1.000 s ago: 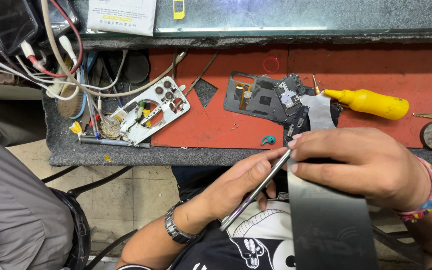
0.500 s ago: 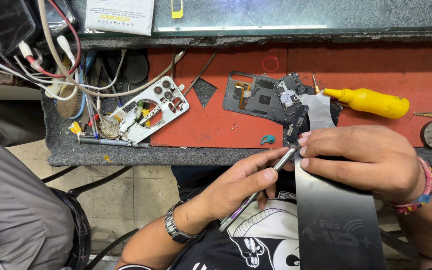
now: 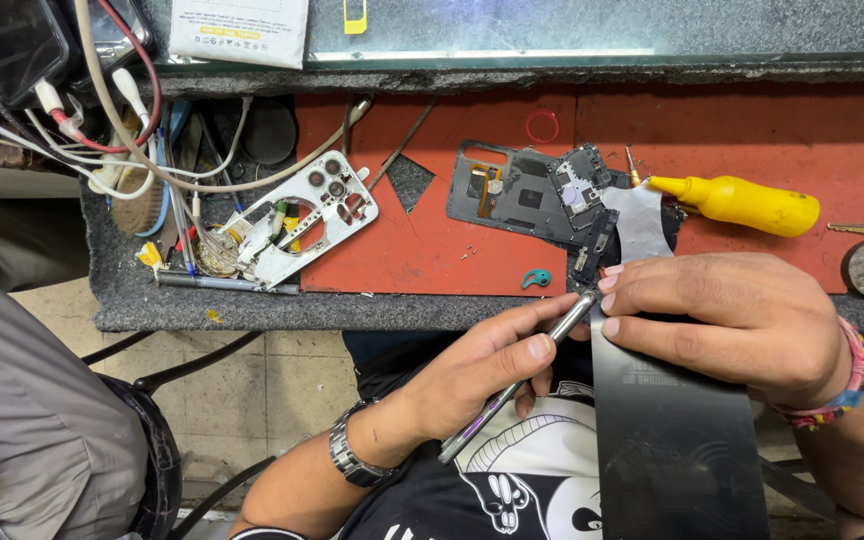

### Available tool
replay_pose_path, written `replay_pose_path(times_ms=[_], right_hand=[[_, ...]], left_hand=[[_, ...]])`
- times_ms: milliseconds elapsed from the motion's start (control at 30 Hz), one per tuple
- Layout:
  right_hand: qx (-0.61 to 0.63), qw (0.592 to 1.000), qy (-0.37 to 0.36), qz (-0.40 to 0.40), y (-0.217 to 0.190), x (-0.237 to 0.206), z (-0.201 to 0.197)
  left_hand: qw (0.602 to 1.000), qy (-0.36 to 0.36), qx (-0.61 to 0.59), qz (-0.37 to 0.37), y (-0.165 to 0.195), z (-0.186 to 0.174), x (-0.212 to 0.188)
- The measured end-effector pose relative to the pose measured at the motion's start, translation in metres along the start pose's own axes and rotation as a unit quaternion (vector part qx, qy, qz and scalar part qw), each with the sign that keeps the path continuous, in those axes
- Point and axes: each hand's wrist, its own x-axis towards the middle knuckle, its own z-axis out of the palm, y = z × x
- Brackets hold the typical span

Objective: The person uses a screwdriver to remove screws from a disassembled smartphone, then uses a plastic pry tool to separate the screen from the frame. They apply a black adhesive strip along the phone's edge and press the screen back into place.

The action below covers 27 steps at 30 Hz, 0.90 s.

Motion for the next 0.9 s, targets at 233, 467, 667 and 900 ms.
replay_pose_path(times_ms=[233, 467, 667, 900], right_hand=[[0.004, 1.0, 0.001, -0.002, -0.0008, -0.0002, 0.0004], [-0.001, 1.0, -0.002, -0.004, -0.0011, 0.0002, -0.0006], [0.005, 1.0, 0.001, -0.011, -0.0008, -0.0002, 0.0005], [-0.001, 1.0, -0.002, -0.008, 0.0002, -0.0011, 0.0015]], left_hand=[[1.0, 0.003, 0.007, 0.003, -0.0028, 0.0005, 0.0006], [1.0, 0.0, 0.008, 0.0, -0.0025, 0.0018, -0.0003], [1.0, 0.001, 0.005, -0.003, -0.0036, 0.0005, -0.0003], [1.0, 0.0, 0.0, 0.0, -0.0046, 0.0002, 0.0]])
